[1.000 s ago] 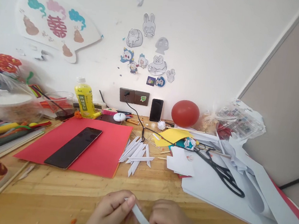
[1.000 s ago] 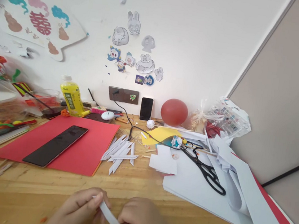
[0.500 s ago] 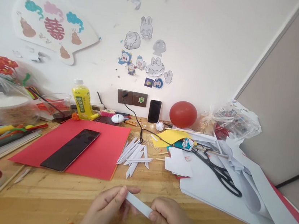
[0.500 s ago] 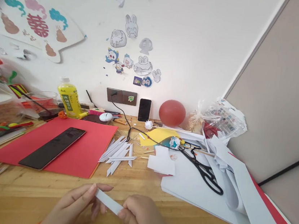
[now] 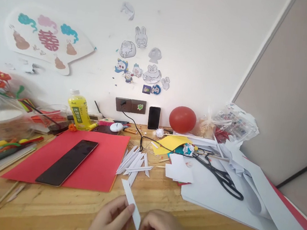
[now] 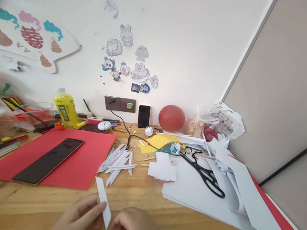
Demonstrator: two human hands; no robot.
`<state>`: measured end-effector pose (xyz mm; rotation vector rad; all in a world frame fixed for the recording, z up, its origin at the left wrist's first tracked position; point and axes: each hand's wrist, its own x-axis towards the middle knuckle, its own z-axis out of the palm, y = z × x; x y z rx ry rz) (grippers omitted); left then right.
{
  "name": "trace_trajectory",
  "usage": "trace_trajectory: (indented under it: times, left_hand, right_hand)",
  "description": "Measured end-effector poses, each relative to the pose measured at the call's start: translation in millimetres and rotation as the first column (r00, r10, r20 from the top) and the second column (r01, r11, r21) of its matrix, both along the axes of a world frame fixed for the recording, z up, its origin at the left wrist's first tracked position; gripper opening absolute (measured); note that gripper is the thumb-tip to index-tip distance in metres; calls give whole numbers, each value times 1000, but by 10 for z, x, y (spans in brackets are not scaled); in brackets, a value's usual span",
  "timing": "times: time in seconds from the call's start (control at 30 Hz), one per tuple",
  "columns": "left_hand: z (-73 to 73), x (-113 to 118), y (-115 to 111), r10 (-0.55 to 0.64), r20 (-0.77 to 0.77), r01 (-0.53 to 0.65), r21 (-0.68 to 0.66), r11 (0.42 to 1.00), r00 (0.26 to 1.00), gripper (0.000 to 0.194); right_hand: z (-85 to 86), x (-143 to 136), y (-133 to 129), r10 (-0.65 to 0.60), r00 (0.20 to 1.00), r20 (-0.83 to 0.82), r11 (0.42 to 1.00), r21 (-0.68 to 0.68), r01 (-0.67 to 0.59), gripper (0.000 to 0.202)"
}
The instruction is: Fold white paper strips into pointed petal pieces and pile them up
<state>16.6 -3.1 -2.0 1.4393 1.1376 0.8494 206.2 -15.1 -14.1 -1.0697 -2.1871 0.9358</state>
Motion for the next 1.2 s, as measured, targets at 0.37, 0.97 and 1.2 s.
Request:
trace_trajectory:
  times: [0.37,0.97,1.2]
  left_hand:
    - [393,-181,586,182,-764,83,294,952,619,32]
    - [379,424,1080,341,-913,128,375,918,224,82]
    - [243,440,1002,363,-898,79,393,916,248,32]
  right_hand:
    - [-81,80,131,-99,982,162,980,188,68,14]
    - [-142,86,305,-126,970,208,985,144,97,18]
    - [-175,149,381,-249,950,190,961,173,217,26]
